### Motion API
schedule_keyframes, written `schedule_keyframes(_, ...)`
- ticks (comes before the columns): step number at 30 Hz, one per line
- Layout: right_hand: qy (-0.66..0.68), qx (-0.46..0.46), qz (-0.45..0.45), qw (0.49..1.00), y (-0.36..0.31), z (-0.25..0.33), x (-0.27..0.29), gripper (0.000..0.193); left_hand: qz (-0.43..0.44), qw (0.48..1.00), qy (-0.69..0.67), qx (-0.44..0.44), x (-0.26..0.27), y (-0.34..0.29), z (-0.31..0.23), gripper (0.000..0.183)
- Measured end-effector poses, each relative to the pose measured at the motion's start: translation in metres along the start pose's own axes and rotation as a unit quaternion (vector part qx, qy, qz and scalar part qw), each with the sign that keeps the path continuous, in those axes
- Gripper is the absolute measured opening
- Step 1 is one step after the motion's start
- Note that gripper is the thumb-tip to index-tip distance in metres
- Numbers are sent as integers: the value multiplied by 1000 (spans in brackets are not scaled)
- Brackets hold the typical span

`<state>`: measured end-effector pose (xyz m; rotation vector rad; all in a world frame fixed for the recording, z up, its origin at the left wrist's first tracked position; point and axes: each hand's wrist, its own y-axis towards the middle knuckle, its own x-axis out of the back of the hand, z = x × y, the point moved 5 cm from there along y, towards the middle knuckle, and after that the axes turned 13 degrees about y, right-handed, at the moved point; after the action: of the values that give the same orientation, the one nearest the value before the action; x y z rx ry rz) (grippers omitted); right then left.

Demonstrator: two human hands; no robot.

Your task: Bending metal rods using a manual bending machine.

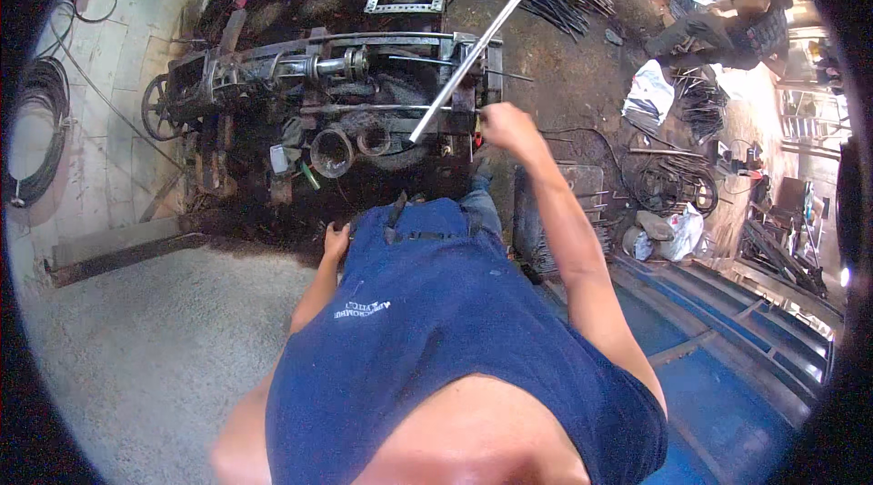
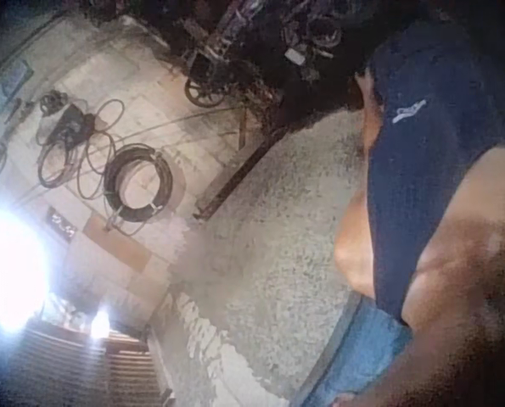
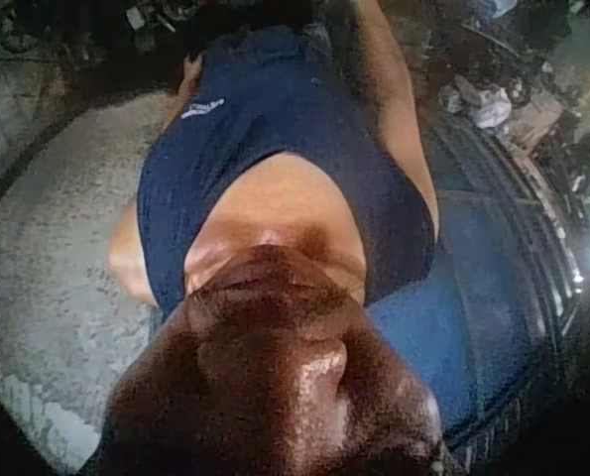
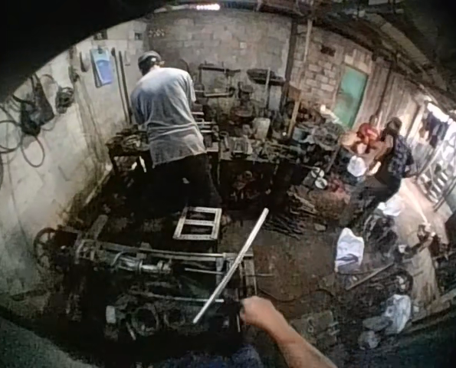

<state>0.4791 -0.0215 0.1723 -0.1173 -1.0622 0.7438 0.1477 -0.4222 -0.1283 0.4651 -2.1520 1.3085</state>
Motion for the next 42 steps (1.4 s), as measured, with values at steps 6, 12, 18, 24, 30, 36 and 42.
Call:
schedule_keyframes(6,124,217,37,968,73,126,-15,32,12,999,45,6,0,-12,4,78)
schedule_keyframes(12,382,271,66,881,91,139,-60,67,-33,999,-31,17,20,-34,-16,70)
schedule_keyframes(18,445,-41,223,866,38,0,-83,44,-136,979,-50,-146,60,-45,-107,53)
schedule_keyframes(24,829,-102,-202,511,62,-172,31,28,-297,837,70,-455,149,-114,-347,44)
schedule_keyframes(30,900,-66,-268,339,113,-184,103,27,-307,741,291,-521,143,-107,-511,55)
schedule_keyframes(36,949,-14,-226,217,148,-169,111,54,-169,788,436,-401,112,-41,-527,43)
schedule_keyframes(42,958,-44,-208,194,158,-198,110,37,-143,809,433,-372,103,-55,-545,36)
